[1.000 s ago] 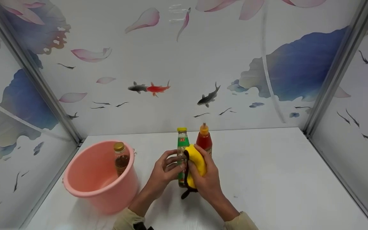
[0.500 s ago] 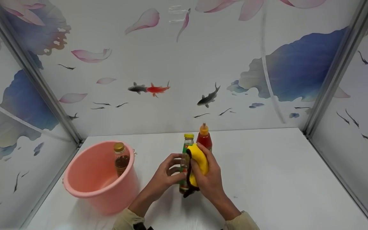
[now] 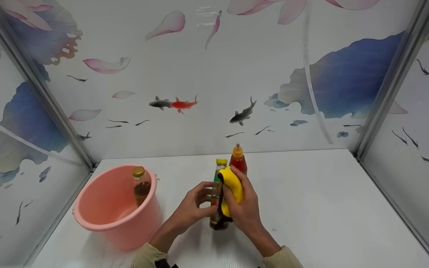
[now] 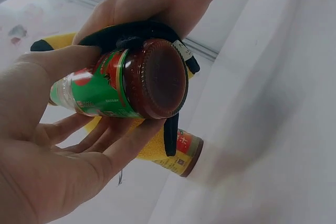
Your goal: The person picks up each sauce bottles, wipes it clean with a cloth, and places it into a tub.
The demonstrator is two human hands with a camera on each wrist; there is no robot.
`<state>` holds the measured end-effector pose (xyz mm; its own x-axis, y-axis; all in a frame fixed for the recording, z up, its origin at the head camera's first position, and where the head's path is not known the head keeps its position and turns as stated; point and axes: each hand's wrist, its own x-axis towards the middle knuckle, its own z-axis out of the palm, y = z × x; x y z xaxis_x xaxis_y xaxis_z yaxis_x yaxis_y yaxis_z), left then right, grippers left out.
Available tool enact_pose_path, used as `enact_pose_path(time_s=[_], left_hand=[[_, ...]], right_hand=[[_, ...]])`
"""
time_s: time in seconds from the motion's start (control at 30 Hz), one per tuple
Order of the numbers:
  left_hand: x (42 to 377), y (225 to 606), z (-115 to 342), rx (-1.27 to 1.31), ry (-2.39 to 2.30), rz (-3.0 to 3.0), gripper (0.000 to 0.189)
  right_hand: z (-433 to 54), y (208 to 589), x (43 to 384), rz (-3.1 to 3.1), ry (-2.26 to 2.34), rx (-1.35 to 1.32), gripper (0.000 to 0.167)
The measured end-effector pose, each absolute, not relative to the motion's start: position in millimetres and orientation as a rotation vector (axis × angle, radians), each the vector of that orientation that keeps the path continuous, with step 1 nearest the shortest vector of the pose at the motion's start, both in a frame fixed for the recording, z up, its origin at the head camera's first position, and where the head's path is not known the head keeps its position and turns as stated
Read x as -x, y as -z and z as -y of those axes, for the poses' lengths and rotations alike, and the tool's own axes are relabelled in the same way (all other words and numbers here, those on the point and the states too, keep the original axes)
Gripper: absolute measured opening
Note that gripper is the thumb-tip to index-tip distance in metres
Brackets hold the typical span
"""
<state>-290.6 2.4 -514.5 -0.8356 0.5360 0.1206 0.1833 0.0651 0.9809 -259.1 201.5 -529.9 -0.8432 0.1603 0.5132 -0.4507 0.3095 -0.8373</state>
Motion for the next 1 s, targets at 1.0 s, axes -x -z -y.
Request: enact_pose_path(time_s=[1.0], left_hand=[[287.6, 511.4, -5.8, -0.549, -2.099, -2.021, 0.058]], right_hand=[[-193.9, 533.7, 255.9, 2.121, -1.589, -0.248, 0.058]])
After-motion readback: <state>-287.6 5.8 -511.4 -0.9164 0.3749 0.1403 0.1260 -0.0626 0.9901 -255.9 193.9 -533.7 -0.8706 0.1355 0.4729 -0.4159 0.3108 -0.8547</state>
